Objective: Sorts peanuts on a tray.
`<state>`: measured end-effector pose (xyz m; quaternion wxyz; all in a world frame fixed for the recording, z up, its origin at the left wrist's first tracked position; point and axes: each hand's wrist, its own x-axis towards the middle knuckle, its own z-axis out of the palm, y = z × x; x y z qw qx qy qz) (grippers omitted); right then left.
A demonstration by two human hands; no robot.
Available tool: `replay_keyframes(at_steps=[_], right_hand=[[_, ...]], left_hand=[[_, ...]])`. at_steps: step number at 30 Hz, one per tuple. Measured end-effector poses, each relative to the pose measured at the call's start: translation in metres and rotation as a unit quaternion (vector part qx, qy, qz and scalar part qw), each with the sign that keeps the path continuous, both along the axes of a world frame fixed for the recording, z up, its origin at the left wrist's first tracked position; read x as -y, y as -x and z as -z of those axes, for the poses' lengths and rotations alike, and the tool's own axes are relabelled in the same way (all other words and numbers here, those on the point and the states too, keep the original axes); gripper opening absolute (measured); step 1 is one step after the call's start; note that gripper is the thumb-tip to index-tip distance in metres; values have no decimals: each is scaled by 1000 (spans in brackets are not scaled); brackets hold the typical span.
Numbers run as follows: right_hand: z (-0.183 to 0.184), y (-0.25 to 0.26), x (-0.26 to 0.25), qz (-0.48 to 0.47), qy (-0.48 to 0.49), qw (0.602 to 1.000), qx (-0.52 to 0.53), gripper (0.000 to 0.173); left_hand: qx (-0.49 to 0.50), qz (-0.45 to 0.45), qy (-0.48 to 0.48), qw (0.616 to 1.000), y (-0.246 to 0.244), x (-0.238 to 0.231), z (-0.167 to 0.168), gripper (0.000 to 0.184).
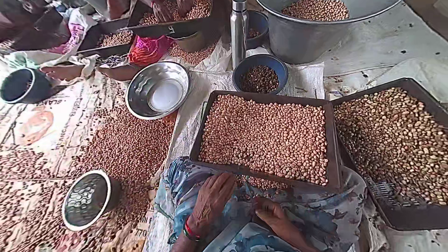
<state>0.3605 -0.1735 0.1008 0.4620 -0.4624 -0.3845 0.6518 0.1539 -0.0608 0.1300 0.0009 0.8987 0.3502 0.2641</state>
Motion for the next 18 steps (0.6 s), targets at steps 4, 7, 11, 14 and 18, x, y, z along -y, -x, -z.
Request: replay_keyframes(at_steps=[4, 7, 11, 14, 18], right_hand=[[13, 0, -34, 134, 167, 963, -161, 50], [12, 19, -61, 272, 219, 893, -284, 29], [8, 33, -82, 396, 248, 782, -413, 20], [11, 34, -87, 452, 259, 745, -416, 15], [21, 36, -76, 453, 230, 778, -370, 22]], left_hand=[[-52, 9, -21, 998, 7, -32, 9, 31], [-47, 79, 11, 996, -2, -49, 14, 26], [-15, 106, 40, 993, -13, -45, 27, 22], [-31, 88, 45, 995, -16, -40, 28, 24], [-38, 68, 77, 994, -20, -33, 22, 27]])
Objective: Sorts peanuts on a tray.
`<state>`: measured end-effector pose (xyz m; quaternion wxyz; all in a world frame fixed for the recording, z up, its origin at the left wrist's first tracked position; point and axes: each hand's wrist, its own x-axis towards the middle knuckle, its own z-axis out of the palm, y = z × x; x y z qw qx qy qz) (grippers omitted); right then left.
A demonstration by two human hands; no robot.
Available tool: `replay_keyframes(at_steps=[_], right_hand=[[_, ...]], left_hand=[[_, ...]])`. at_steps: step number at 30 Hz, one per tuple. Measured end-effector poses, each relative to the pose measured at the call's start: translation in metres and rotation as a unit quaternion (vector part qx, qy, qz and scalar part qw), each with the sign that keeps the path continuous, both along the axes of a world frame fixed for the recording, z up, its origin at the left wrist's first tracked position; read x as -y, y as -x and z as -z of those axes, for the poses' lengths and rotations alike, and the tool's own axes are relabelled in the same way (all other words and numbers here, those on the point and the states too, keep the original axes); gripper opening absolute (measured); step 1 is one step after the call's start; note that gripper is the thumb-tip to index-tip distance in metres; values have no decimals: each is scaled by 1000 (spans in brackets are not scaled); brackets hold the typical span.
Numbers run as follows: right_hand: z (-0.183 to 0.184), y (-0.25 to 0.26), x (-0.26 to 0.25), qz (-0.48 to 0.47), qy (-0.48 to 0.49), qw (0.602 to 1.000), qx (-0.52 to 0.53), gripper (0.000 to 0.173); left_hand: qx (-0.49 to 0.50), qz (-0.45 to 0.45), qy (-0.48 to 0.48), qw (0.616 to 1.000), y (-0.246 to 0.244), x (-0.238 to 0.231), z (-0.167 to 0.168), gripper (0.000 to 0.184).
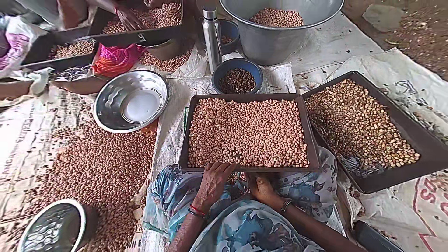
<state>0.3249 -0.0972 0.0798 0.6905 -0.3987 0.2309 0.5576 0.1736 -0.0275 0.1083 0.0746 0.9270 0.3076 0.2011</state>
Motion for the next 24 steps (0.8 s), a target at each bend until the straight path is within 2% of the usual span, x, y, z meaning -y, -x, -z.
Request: replay_keyframes(at_steps=[3, 5, 8, 11, 13, 14, 15, 16, 17, 18, 20, 22, 24], right_hand=[[-3, -4, 20, -40, -15, 999, 17, 24], [-8, -7, 46, -114, -29, 990, 74, 19], [-22, -18, 83, -241, -28, 956, 167, 26], [-46, -41, 103, -402, 24, 898, 177, 26], [-59, -63, 116, -491, -45, 863, 114, 26], [-67, -78, 119, -498, -101, 855, 106, 25], [-77, -95, 118, -501, -140, 840, 156, 25], [-90, -113, 114, -495, -156, 814, 261, 23], [-100, -133, 107, -474, -145, 773, 397, 19], [-107, -151, 99, -440, -98, 711, 539, 16], [-106, -185, 76, -363, 24, 563, 742, 15], [-96, -206, 53, -334, 60, 442, 830, 15], [-81, -208, 38, -365, 71, 344, 862, 18]], left_hand=[[4, 15, 9, 1000, 0, 18, -6, 24], [-3, 28, 18, 999, 2, 40, -9, 22], [-15, 40, 35, 998, 11, 71, -7, 21], [-18, 41, 42, 998, 14, 83, -4, 23], [-14, 38, 38, 998, 14, 83, -3, 25], [-16, 37, 32, 999, 12, 81, -4, 25], [-23, 33, 26, 999, 8, 80, -4, 25], [-35, 28, 22, 999, 4, 80, -5, 23], [-46, 24, 19, 998, 1, 79, -6, 21], [-52, 23, 24, 998, -1, 79, -6, 21], [-62, 32, 40, 997, -3, 76, -7, 20], [-65, 46, 40, 996, -2, 74, -7, 19], [-68, 53, 23, 996, 1, 74, -8, 18]])
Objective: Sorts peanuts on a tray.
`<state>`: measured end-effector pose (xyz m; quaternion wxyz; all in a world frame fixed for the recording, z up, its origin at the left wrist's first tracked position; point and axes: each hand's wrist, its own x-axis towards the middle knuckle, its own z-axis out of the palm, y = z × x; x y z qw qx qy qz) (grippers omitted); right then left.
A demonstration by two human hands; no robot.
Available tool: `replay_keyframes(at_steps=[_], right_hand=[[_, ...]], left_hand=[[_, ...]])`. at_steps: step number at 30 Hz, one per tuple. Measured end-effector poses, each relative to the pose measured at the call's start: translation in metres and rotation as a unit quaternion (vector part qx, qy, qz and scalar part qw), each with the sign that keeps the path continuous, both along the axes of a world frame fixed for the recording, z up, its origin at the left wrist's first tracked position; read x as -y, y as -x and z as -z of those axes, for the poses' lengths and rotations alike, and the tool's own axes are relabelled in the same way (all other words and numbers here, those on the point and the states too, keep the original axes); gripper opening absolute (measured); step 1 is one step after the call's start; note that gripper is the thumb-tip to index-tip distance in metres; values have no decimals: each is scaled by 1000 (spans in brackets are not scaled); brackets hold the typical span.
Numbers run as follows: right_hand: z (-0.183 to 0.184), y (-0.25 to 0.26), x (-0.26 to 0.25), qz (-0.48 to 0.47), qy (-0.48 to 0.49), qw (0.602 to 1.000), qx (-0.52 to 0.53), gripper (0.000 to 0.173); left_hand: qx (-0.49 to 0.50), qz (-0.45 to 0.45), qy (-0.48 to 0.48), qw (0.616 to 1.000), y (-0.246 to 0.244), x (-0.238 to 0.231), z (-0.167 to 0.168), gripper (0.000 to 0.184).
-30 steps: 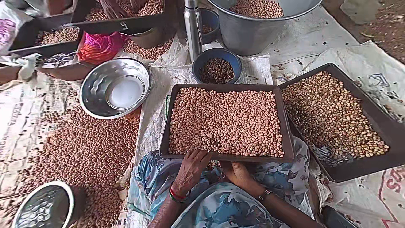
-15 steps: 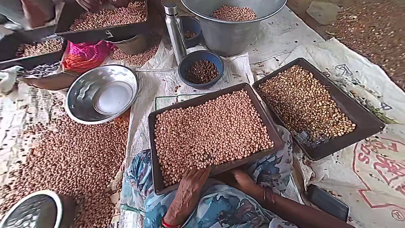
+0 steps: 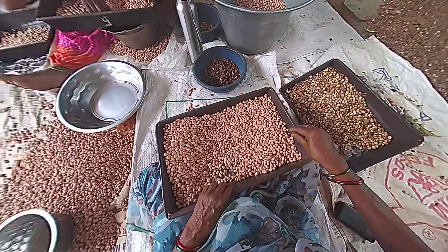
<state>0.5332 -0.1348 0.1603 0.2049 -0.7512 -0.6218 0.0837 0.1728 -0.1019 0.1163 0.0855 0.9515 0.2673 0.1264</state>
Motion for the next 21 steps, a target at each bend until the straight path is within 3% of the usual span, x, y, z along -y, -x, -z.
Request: replay_keyframes(at_steps=[4, 9, 11, 13, 16, 18, 21], right_hand=[[23, 20, 2, -48, 54, 987, 144, 9], [21, 26, 27, -85, 50, 986, 137, 9], [14, 21, 28, -57, 67, 995, 45, 12], [3, 12, 21, 5, 94, 984, -150, 12], [-3, 16, -1, 42, 101, 872, -477, 20], [-2, 40, -20, -7, 141, 857, -495, 19], [1, 95, -48, -157, 211, 898, -353, 10]], left_hand=[[-7, 2, -18, 1000, 5, 9, -7, 16], [0, 2, -24, 1000, 16, 32, -16, 19], [7, -13, -40, 999, 17, 35, -13, 21], [4, -24, -47, 999, 17, 35, -8, 20], [7, -23, -37, 999, 13, 35, -2, 20], [5, -20, -17, 1000, 10, 34, -1, 20], [9, -22, 22, 999, 7, 34, -4, 19]])
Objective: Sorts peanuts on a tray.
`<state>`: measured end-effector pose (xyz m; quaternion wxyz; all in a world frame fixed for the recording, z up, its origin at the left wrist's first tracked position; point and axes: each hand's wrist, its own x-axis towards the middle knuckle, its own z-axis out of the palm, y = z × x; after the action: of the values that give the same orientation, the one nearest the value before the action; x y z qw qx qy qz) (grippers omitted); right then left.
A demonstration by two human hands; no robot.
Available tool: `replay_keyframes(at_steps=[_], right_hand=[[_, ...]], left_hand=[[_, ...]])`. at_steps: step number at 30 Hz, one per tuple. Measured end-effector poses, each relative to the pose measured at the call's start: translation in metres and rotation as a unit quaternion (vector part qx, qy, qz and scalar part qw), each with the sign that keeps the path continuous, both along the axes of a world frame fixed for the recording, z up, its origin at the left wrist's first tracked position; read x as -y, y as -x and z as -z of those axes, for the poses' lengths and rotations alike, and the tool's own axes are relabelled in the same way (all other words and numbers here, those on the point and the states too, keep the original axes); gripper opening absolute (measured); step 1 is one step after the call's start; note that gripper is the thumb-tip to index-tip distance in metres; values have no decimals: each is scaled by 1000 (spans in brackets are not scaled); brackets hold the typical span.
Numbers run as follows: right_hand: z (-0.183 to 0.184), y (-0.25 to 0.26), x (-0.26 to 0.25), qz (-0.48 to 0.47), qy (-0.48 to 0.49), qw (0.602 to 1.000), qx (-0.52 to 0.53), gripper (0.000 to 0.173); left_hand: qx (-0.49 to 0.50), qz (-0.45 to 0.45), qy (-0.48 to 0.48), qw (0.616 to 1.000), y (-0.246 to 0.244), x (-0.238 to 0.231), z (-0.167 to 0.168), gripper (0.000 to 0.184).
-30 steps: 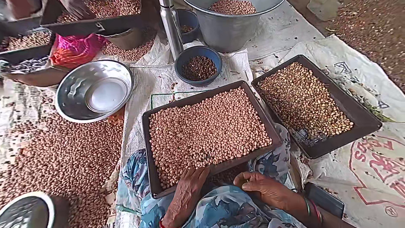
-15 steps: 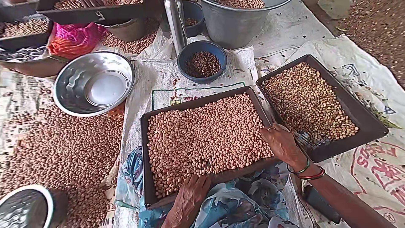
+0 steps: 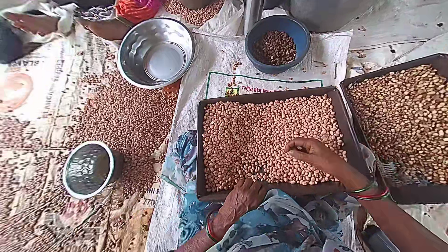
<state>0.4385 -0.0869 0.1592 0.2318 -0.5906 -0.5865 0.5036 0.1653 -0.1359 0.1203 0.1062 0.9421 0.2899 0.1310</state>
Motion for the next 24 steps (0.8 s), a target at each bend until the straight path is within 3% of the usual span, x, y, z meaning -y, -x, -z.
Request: replay_keyframes(at_steps=[3, 7, 10, 13, 16, 20, 22, 24], right_hand=[[1, 56, -22, -154, -55, 978, 126, 19], [24, 100, -37, -251, -172, 934, 189, 22], [38, 113, -40, -265, -236, 909, 221, 21], [39, 121, -39, -264, -236, 903, 242, 20], [26, 123, -43, -283, -117, 924, 230, 27], [-3, 101, -38, -293, 0, 934, 203, 30], [-19, 63, -25, -210, -65, 951, 219, 22], [-31, 7, -24, -66, -203, 923, 320, 11]], left_hand=[[32, 3, 12, 999, 4, -1, 1, 20], [126, -10, 35, 991, 26, -5, -8, 22], [188, -127, 41, 973, 58, 2, -14, 22], [269, -271, 37, 923, 91, 9, -7, 22], [413, -353, 99, 834, 111, 7, 7, 22], [610, -452, 218, 614, 108, -4, 17, 36], [638, -492, 255, 535, 119, -6, 27, 40], [653, -522, 280, 472, 130, -5, 31, 41]])
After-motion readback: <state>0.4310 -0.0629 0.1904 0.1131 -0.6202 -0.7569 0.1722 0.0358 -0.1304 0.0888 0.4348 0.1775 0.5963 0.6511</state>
